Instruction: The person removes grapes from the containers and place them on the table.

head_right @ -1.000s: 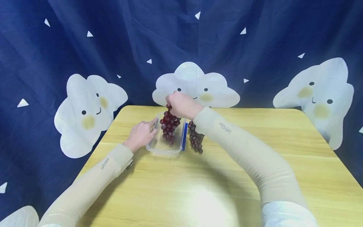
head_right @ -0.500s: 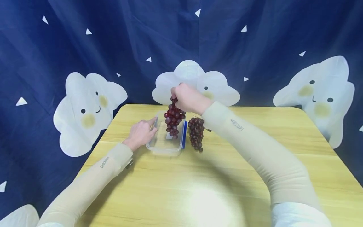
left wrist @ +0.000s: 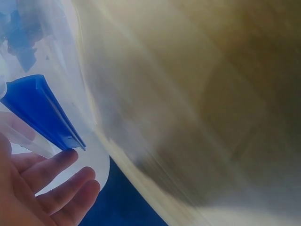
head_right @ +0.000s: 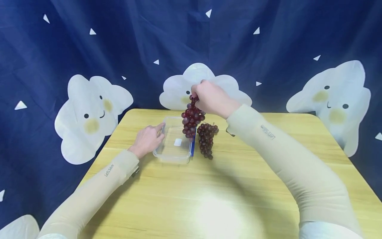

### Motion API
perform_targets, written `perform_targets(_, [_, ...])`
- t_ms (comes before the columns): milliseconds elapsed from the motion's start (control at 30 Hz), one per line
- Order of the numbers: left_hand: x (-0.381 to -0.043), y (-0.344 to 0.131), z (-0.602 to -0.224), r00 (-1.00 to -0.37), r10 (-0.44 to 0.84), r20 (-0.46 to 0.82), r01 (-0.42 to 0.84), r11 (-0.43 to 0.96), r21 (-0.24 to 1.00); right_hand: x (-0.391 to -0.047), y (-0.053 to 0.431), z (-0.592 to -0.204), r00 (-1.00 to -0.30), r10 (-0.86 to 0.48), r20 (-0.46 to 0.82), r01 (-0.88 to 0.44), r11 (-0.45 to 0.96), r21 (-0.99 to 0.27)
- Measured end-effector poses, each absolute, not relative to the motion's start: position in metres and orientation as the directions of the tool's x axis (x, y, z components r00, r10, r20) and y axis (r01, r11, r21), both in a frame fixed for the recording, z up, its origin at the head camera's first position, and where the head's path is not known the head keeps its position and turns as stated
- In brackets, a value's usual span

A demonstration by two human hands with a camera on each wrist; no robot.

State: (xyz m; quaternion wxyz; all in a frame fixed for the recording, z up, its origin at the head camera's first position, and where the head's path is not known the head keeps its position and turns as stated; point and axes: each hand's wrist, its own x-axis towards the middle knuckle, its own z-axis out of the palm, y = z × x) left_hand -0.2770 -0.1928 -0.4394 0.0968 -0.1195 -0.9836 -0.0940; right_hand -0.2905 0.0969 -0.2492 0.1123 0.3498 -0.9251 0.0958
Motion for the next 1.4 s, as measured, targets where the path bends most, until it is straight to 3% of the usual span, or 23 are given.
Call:
perform_targets(300, [-0.275,-0.192,-0.439,-0.958,0.208,0.199,0.244,0.954,0.174,-0.285,0.123,-0.244,-0.732,-0.607,0.309,-0.653,0.755,-0.064])
perform_targets(600, [-0.275,-0.191,-0.439,-0.958,0.211,0.195,0.246,0.953,0.176,-0.278,0.149,-0.247,-0.784,-0.559,0.271,-0.598,0.797,-0.086])
perform_targets(1400, [-0.277,-0.194,-0.441,-0.951,0.224,0.212,0.263,0.949,0.175,-0.270,0.196,-0.266,-0.821,-0.519,0.238,-0.549,0.833,-0.075])
